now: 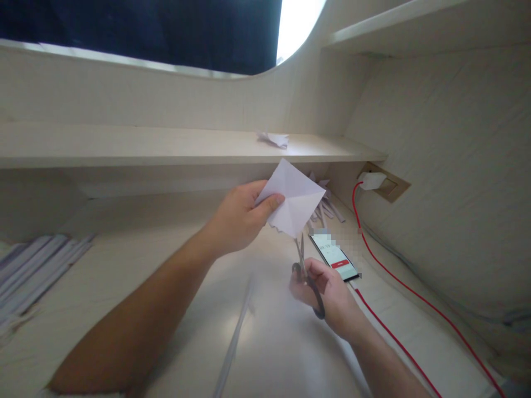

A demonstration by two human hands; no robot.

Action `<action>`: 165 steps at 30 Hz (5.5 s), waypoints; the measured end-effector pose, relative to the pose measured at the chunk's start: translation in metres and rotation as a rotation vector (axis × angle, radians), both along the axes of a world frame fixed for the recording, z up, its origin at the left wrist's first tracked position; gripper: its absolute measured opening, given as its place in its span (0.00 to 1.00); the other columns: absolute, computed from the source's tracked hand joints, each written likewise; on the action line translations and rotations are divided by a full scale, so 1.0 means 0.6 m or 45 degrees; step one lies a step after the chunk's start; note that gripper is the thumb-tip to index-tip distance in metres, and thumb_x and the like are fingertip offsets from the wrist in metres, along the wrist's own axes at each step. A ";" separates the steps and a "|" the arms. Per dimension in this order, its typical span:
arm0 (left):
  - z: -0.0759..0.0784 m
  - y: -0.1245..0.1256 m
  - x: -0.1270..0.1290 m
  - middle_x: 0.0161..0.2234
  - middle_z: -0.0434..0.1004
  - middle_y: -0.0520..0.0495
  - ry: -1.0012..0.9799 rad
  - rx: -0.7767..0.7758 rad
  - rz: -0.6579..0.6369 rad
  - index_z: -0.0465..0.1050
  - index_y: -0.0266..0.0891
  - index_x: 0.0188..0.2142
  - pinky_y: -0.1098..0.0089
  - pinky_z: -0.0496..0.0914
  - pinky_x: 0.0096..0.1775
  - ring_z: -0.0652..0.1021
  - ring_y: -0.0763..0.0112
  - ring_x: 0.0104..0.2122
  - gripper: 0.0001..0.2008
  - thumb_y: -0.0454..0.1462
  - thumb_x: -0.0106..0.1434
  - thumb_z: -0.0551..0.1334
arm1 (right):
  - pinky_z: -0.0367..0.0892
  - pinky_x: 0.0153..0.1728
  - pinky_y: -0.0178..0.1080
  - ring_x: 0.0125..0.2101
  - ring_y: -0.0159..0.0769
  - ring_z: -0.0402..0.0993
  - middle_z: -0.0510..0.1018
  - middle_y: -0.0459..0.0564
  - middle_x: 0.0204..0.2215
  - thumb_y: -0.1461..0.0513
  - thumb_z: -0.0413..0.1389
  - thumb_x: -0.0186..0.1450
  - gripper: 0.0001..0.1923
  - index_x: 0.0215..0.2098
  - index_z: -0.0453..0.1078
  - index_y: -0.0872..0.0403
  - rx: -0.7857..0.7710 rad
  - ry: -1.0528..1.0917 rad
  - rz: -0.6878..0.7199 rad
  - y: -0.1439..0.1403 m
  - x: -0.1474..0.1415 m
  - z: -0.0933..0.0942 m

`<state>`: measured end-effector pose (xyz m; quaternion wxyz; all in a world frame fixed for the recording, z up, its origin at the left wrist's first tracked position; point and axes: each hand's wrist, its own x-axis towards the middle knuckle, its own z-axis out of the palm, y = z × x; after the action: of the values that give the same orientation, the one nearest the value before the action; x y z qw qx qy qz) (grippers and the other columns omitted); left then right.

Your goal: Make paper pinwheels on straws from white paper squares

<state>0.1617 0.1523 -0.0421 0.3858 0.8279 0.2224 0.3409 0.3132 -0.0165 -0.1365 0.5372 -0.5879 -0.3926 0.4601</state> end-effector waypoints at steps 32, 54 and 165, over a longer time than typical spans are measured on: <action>-0.008 -0.012 0.007 0.28 0.75 0.53 0.094 -0.048 -0.070 0.75 0.38 0.35 0.73 0.66 0.31 0.73 0.73 0.27 0.13 0.43 0.70 0.58 | 0.51 0.19 0.34 0.16 0.26 0.57 0.69 0.39 0.15 0.56 0.73 0.51 0.20 0.22 0.66 0.52 -0.047 0.012 -0.120 -0.003 -0.004 0.007; -0.015 -0.019 0.012 0.30 0.77 0.51 0.156 -0.153 -0.141 0.77 0.38 0.37 0.73 0.68 0.29 0.76 0.71 0.29 0.12 0.43 0.70 0.59 | 0.51 0.19 0.33 0.16 0.26 0.58 0.71 0.39 0.15 0.56 0.75 0.52 0.20 0.24 0.67 0.52 -0.011 0.038 -0.143 -0.004 0.006 -0.005; -0.027 -0.014 0.032 0.21 0.71 0.54 -0.016 -0.311 -0.015 0.72 0.38 0.29 0.74 0.62 0.23 0.70 0.75 0.21 0.12 0.42 0.65 0.60 | 0.57 0.20 0.34 0.18 0.29 0.61 0.70 0.41 0.17 0.53 0.70 0.57 0.18 0.24 0.66 0.52 -0.034 0.012 -0.130 0.005 -0.005 -0.023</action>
<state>0.1807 0.1437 -0.0585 0.4871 0.7740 0.2551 0.3140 0.3100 -0.0135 -0.1504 0.5541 -0.6120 -0.3533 0.4401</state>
